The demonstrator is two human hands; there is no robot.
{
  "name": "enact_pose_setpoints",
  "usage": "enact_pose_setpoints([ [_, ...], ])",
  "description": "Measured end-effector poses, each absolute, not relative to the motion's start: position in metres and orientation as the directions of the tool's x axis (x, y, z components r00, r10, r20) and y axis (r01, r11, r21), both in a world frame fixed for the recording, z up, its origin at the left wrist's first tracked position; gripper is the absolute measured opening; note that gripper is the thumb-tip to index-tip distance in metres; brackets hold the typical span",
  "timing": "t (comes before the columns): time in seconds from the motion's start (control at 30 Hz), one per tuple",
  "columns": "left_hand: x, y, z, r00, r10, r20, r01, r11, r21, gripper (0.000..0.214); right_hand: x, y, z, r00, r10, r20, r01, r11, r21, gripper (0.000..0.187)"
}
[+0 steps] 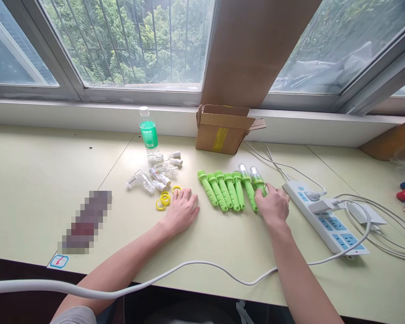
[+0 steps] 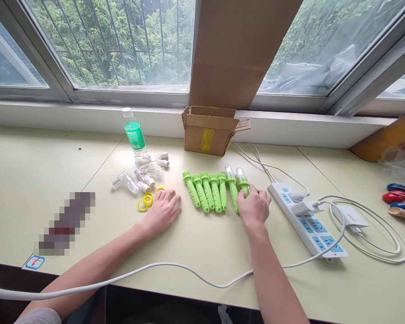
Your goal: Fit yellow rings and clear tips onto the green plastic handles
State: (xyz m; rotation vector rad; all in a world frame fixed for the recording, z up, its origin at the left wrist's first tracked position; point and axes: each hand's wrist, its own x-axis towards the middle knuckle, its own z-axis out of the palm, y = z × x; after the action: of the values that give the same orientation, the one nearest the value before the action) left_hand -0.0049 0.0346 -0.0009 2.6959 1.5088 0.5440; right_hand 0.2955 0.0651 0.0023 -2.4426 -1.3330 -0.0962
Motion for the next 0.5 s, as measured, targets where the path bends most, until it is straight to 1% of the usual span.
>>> enact_pose_setpoints([
  [0.2,-0.0050,0.0347,-0.0003,0.487,0.827,0.281,0.826,-0.541,0.158,0.022,0.2992,0.0644,0.0023,0.545,0.821,0.168,0.831,-0.502,-0.240,0.050],
  [0.5,-0.0052,0.0352,-0.0012,0.511,0.813,0.280,0.807,-0.566,0.171,0.019,0.3017,0.0652,0.0046,0.554,0.827,0.097,0.825,-0.531,-0.193,0.049],
])
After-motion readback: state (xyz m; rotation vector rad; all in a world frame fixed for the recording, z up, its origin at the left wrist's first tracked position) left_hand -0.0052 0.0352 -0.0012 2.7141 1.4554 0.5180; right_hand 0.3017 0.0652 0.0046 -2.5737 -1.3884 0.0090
